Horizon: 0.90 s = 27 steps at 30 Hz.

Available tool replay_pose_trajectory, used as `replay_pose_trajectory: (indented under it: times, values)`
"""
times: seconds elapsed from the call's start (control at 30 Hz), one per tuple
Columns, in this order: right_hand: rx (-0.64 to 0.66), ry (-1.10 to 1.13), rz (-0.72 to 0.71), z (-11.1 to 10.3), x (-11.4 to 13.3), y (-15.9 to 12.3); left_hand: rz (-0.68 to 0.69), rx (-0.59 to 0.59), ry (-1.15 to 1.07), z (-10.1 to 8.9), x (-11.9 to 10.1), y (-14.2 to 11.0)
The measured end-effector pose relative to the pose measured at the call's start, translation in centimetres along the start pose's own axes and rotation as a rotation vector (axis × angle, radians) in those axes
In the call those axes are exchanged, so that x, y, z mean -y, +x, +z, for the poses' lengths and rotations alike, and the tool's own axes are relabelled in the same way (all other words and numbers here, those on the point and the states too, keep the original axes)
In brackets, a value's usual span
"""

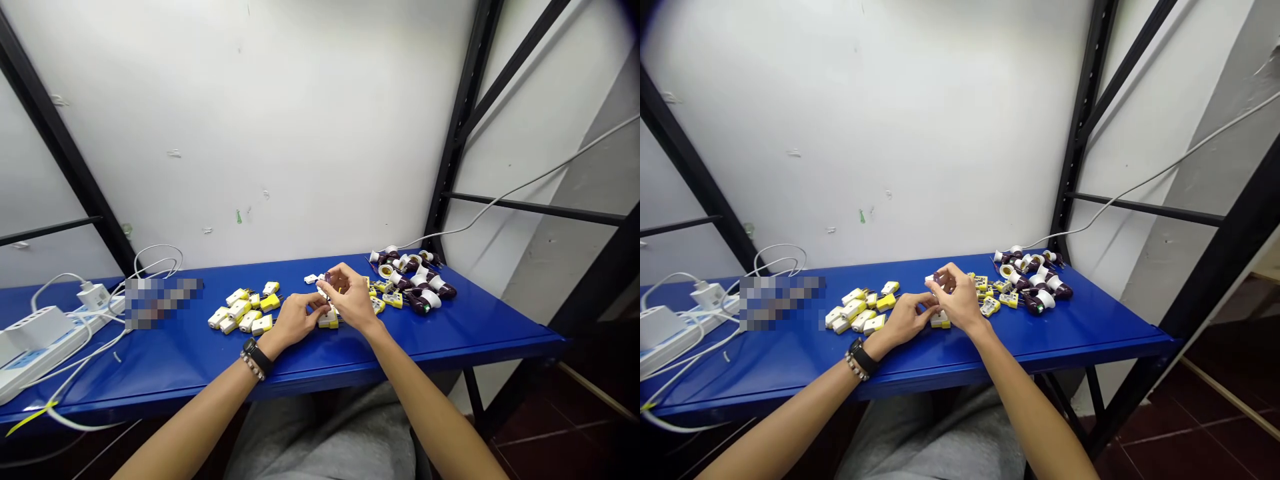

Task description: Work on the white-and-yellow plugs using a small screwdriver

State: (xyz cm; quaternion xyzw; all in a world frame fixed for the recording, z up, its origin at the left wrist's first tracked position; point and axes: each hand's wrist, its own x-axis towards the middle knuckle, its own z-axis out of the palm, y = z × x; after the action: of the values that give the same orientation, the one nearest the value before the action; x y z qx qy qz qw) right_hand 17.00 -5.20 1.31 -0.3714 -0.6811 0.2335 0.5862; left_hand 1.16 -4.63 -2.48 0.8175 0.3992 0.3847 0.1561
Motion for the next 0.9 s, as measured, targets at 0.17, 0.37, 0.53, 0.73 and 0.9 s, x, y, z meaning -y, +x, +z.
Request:
replay_pose_trajectory:
  times: [0.17, 0.37, 0.53, 0.73, 0.9]
  values:
    - [0.045, 0.052, 0.024, -0.1, -0.2, -0.3, 0.036, 0.003, 0.092, -0.1, 0.0, 0.1]
    - [0.013, 0.0, -0.009, -0.2, -0.5, -0.1, 0.028, 0.014, 0.127, -0.1, -0.1, -0.2]
    - [-0.034, -0.046, -0.035, 0.0, -0.7, -0.3, 0.037, 0.026, 0.11, 0.0, 0.1, -0.2]
    - [-0.005, -0.013, -0.018, 0.0, -1.0, -0.2, 0.04, 0.034, 0.106, 0.0, 0.1, -0.2]
    - [-0.044, -0.062, -0.009, -0.1, -0.7, -0.3, 0.04, 0.043, 0.089, 0.0, 0.1, -0.2]
